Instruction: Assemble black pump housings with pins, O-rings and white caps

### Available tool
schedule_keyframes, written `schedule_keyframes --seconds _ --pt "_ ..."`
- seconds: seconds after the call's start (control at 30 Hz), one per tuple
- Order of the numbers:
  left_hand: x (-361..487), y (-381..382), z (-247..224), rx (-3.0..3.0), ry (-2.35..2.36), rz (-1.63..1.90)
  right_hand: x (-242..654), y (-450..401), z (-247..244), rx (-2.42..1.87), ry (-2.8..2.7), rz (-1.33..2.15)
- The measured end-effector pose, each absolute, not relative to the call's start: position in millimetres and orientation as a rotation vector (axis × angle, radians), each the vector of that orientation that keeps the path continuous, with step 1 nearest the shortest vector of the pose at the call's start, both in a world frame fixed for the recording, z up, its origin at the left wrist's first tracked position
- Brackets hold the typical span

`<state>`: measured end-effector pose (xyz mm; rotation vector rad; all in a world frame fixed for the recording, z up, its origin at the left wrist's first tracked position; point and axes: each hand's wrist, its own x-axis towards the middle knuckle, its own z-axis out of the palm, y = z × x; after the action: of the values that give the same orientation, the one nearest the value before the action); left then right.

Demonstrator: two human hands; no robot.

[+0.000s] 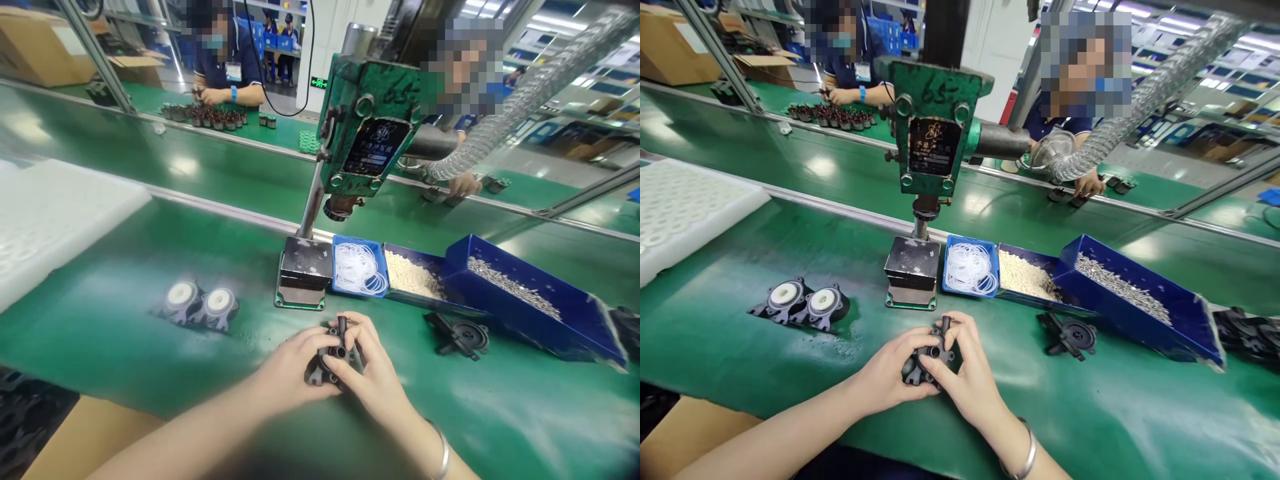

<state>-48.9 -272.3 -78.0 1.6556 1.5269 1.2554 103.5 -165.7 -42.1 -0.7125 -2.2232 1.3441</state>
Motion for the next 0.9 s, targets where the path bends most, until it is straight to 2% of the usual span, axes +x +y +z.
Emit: schedule_keyframes --seconds 0.9 --pt "-42 -269 -83 1.58 1.599 1.283 104 -159 -41 -0.601 -2.317 1.333"
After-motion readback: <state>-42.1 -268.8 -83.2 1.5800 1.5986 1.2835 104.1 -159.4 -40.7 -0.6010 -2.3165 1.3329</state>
